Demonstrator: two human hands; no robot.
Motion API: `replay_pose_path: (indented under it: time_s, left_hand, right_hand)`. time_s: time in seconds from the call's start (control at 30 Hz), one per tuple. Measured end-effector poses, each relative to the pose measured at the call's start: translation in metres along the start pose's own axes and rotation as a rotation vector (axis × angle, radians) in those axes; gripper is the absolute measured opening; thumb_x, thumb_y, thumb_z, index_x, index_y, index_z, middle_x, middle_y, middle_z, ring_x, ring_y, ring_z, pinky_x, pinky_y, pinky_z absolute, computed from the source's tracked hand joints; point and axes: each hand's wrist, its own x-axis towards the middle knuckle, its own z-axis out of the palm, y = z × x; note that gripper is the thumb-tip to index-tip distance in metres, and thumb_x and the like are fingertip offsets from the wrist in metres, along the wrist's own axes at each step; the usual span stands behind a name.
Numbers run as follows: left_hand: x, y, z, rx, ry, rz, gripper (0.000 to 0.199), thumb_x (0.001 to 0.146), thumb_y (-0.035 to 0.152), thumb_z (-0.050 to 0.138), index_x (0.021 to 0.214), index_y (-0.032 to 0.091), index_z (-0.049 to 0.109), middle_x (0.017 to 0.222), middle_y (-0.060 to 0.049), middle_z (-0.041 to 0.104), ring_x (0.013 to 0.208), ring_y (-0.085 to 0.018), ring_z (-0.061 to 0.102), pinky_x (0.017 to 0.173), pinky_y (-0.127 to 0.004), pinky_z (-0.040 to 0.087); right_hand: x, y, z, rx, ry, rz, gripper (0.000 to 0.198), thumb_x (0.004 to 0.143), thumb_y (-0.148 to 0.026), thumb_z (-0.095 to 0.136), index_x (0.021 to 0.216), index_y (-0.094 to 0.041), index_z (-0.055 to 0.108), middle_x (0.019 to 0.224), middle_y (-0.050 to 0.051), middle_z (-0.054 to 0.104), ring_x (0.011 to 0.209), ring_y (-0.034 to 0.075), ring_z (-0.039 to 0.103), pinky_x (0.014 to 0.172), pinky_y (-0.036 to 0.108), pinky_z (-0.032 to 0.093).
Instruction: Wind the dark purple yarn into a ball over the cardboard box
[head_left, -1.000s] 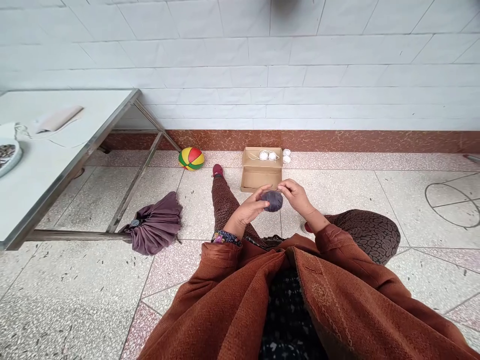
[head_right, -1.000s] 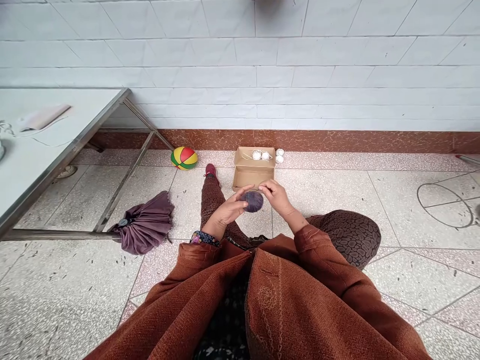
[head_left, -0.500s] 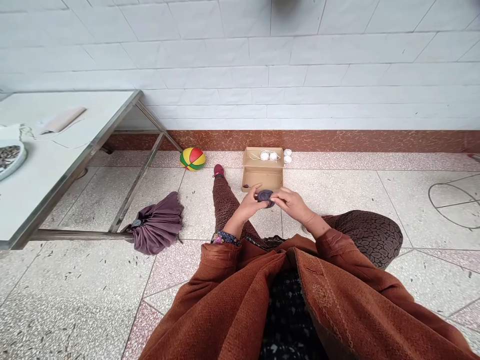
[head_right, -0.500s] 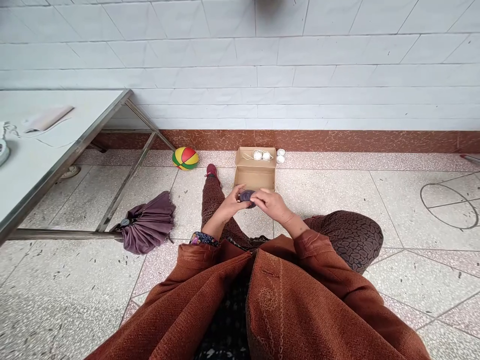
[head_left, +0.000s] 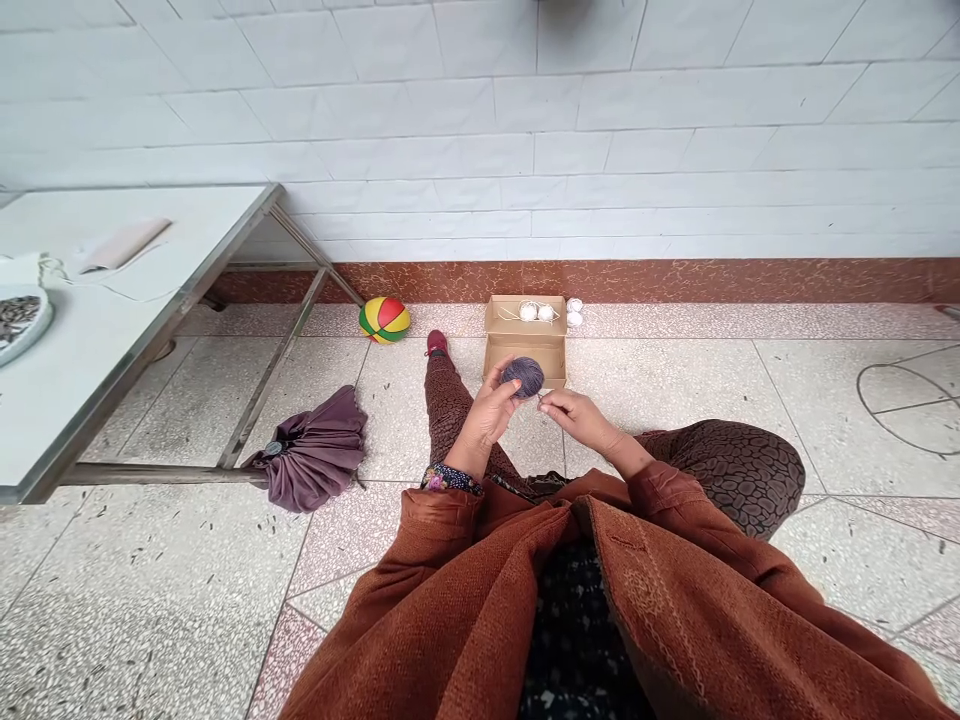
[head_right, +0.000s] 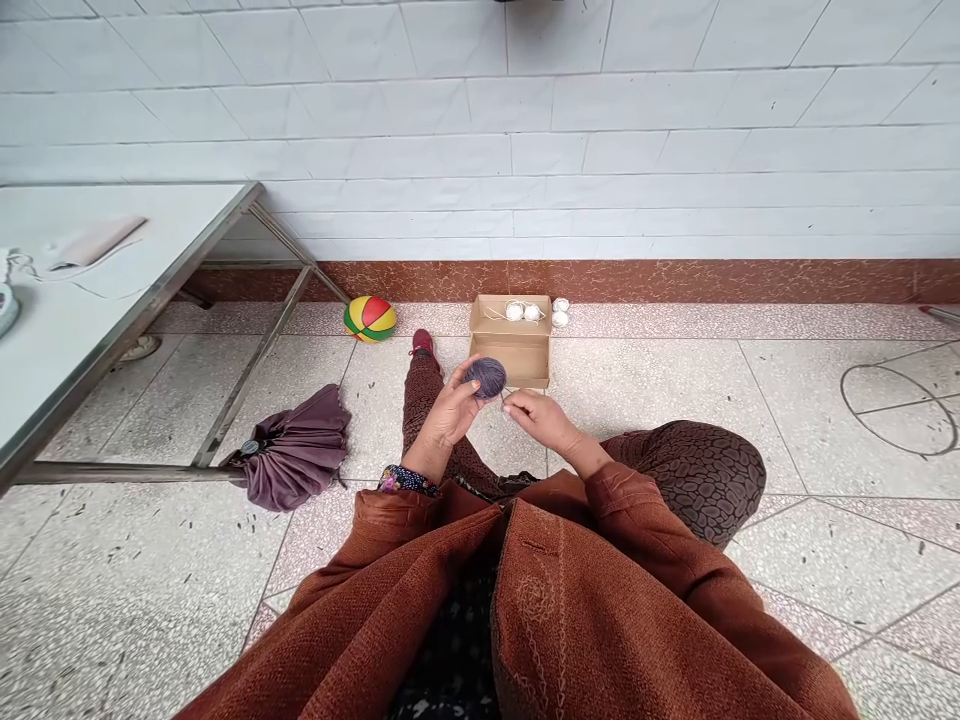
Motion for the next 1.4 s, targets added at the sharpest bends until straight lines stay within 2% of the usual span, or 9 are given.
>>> replay_pose_path:
  time_s: [0.1, 0.23, 0.37, 0.47, 0.67, 0.87, 1.17, 1.27, 1.4]
  left_hand:
    - [0.006, -0.009, -0.009, 0.328, 0.135, 0.026, 0.085, 0.064, 0.030, 0.085, 0.143, 0.021, 0.054, 0.127, -0.009, 0.062, 0.111, -0.022, 0.060, 0.106, -0.041, 0.045]
    - [0.005, -0.012, -0.015, 0.566, -0.065, -0.063, 0.093, 0.061, 0.026, 0.087, 0.147, 0.018, 0.052, 0.122, -0.010, 0.063, 0.109, -0.024, 0.060, 0.107, -0.043, 0.043]
    - [-0.004, -0.006, -0.010, 0.397, -0.326, -0.126, 0.086, 0.063, 0.029, 0.089, 0.142, 0.021, 0.059, 0.121, -0.009, 0.065, 0.115, -0.027, 0.059, 0.107, -0.043, 0.043]
    - [-0.009, 0.000, -0.003, 0.129, -0.383, -0.117, 0.075, 0.068, 0.033, 0.088, 0.138, 0.024, 0.064, 0.134, -0.011, 0.064, 0.124, -0.029, 0.058, 0.107, -0.040, 0.044]
    - [-0.001, 0.002, -0.003, -0.067, -0.046, 0.004, 0.074, 0.073, 0.036, 0.082, 0.142, 0.026, 0.055, 0.138, -0.010, 0.061, 0.117, -0.024, 0.063, 0.100, -0.040, 0.050]
    - [0.007, -0.014, -0.018, 0.378, 0.213, 0.057, 0.085, 0.064, 0.028, 0.084, 0.142, 0.020, 0.052, 0.119, -0.007, 0.062, 0.105, -0.021, 0.061, 0.102, -0.038, 0.045]
    - [-0.007, -0.004, -0.007, 0.317, -0.363, -0.109, 0.085, 0.067, 0.031, 0.089, 0.145, 0.025, 0.056, 0.112, -0.006, 0.066, 0.110, -0.025, 0.060, 0.103, -0.041, 0.044]
    - [-0.012, 0.000, 0.000, 0.076, -0.381, -0.116, 0.076, 0.072, 0.034, 0.085, 0.143, 0.027, 0.059, 0.128, -0.009, 0.064, 0.119, -0.027, 0.061, 0.103, -0.040, 0.046]
    - [-0.009, 0.001, 0.003, -0.103, -0.209, -0.064, 0.079, 0.073, 0.033, 0.082, 0.147, 0.030, 0.054, 0.140, -0.009, 0.060, 0.122, -0.026, 0.061, 0.106, -0.043, 0.047]
  right_hand:
    - [0.001, -0.008, -0.003, -0.072, -0.050, -0.083, 0.029, 0.106, -0.044, 0.053, 0.099, -0.024, 0.073, 0.089, 0.006, 0.071, 0.082, 0.020, 0.067, 0.079, 0.032, 0.053]
    - [0.008, -0.005, -0.020, -0.162, 0.053, -0.099, 0.030, 0.106, -0.044, 0.056, 0.098, -0.023, 0.075, 0.086, 0.007, 0.070, 0.081, 0.020, 0.066, 0.074, 0.031, 0.051]
    - [0.014, 0.007, -0.028, -0.121, 0.138, -0.042, 0.028, 0.105, -0.043, 0.057, 0.094, -0.024, 0.074, 0.086, 0.006, 0.070, 0.081, 0.021, 0.066, 0.075, 0.033, 0.052]
    - [0.012, 0.015, -0.020, -0.055, 0.195, -0.001, 0.029, 0.106, -0.041, 0.053, 0.093, -0.023, 0.072, 0.089, 0.006, 0.072, 0.085, 0.021, 0.067, 0.079, 0.034, 0.054]
    - [-0.001, 0.008, 0.010, -0.110, 0.014, -0.059, 0.030, 0.107, -0.041, 0.052, 0.095, -0.023, 0.072, 0.087, 0.006, 0.071, 0.082, 0.020, 0.068, 0.077, 0.032, 0.054]
    - [0.005, -0.017, -0.004, -0.125, -0.011, -0.168, 0.029, 0.108, -0.042, 0.052, 0.103, -0.025, 0.074, 0.091, 0.006, 0.072, 0.084, 0.019, 0.068, 0.079, 0.032, 0.054]
    - [0.027, -0.003, -0.030, -0.065, 0.225, -0.008, 0.028, 0.104, -0.043, 0.056, 0.092, -0.024, 0.074, 0.087, 0.006, 0.072, 0.083, 0.022, 0.066, 0.078, 0.034, 0.053]
    - [0.020, 0.008, -0.017, -0.010, 0.246, 0.060, 0.029, 0.103, -0.043, 0.054, 0.090, -0.023, 0.071, 0.088, 0.006, 0.073, 0.083, 0.022, 0.066, 0.079, 0.035, 0.054]
    - [0.007, 0.012, 0.003, -0.011, 0.186, 0.108, 0.030, 0.103, -0.044, 0.051, 0.087, -0.023, 0.067, 0.084, 0.006, 0.071, 0.079, 0.022, 0.066, 0.074, 0.034, 0.052]
